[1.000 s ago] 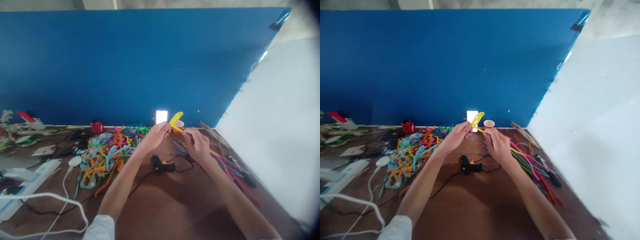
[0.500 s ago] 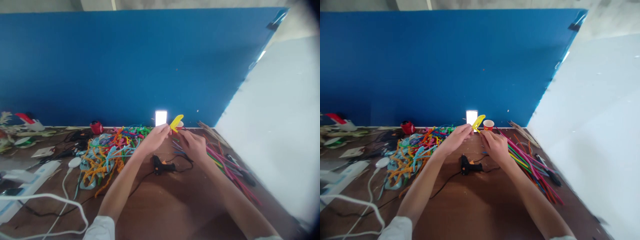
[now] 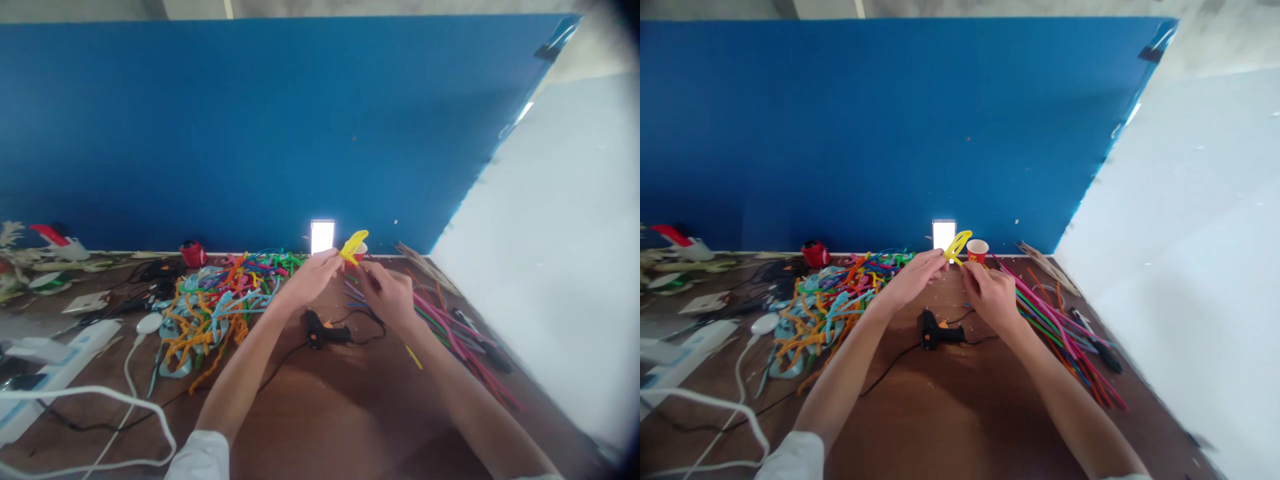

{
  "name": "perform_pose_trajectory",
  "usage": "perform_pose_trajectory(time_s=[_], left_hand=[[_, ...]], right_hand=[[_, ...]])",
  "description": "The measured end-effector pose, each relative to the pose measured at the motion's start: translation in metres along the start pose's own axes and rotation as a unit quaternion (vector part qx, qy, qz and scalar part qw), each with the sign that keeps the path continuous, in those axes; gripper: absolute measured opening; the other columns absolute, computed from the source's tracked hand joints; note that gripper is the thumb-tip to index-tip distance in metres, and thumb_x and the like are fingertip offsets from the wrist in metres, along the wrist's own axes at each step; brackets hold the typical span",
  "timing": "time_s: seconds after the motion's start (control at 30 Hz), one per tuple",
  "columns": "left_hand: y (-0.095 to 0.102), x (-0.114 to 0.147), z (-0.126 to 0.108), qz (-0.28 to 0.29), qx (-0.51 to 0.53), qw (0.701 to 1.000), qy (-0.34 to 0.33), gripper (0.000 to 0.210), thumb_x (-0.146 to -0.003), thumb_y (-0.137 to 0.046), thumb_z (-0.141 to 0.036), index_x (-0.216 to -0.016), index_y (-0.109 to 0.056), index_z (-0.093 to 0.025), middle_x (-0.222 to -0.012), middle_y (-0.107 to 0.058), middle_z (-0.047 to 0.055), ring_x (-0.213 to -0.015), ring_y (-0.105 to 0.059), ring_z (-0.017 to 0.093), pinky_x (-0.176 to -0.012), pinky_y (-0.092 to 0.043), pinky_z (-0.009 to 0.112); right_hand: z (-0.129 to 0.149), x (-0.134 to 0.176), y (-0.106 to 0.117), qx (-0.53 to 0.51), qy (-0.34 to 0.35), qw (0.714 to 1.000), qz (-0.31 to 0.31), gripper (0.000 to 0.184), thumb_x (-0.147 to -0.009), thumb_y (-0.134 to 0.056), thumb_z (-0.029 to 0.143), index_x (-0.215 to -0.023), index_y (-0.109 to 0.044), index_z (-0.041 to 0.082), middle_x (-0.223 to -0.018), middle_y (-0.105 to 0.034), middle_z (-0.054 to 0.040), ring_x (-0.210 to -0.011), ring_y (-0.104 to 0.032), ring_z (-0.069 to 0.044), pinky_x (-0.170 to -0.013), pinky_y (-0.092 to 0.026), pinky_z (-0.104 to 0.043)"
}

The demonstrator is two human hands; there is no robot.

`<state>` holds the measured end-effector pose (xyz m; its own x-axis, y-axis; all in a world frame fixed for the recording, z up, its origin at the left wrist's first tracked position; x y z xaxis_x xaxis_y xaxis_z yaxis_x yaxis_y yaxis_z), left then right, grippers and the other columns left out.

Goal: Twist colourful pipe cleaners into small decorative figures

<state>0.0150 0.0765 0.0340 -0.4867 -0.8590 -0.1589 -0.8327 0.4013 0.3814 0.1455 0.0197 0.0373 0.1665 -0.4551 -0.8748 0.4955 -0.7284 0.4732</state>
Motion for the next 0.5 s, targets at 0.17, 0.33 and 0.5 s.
perform_pose_trajectory(time_s=[0.17, 0.33, 0.5], left_hand=[[-0.0009, -0.0012, 0.0045, 0.007, -0.023, 1.000, -0.011, 0.027, -0.096, -0.039, -0.037, -0.080, -0.051, -0.019, -0.069, -0.044, -0.002, -0.064, -0.040, 0.012, -0.060, -0.027, 0.027], [-0.0015, -0.0022, 0.0042, 0.006, -0.044, 0.999, -0.020, 0.027, -0.095, -0.038, -0.037, -0.080, -0.052, -0.019, -0.070, -0.046, -0.002, -0.066, -0.042, 0.012, -0.061, -0.029, 0.027], [-0.0003, -0.0019, 0.0026, 0.002, -0.050, 0.999, -0.015, 0.028, -0.095, -0.037, -0.038, -0.079, -0.051, -0.019, -0.070, -0.044, -0.002, -0.066, -0.041, 0.012, -0.060, -0.029, 0.027]], right_hand=[[-0.0003, 0.0006, 0.0000, -0.001, 0.000, 1.000, -0.004, 0.017, -0.097, -0.056, 0.025, -0.093, -0.070, 0.016, -0.060, -0.067, 0.0011, -0.046, -0.052, -0.008, -0.051, -0.038, -0.021], [-0.0002, 0.0008, -0.0005, 0.003, 0.004, 1.000, -0.003, 0.018, -0.097, -0.056, 0.025, -0.092, -0.070, 0.015, -0.058, -0.064, 0.0019, -0.045, -0.051, -0.007, -0.051, -0.037, -0.021], [0.0005, -0.0001, 0.0005, -0.003, 0.010, 1.000, -0.005, 0.016, -0.095, -0.059, 0.023, -0.092, -0.071, 0.014, -0.057, -0.064, 0.0016, -0.044, -0.047, -0.007, -0.050, -0.035, -0.022]])
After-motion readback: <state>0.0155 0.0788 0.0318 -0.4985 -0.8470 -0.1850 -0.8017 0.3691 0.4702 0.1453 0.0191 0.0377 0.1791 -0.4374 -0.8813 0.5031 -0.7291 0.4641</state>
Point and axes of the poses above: each hand's wrist, its own x-axis away from the middle knuckle, its own y-axis out of the back of the hand, z = x × y, the point moved 9 cm from there along -x, towards the middle knuckle
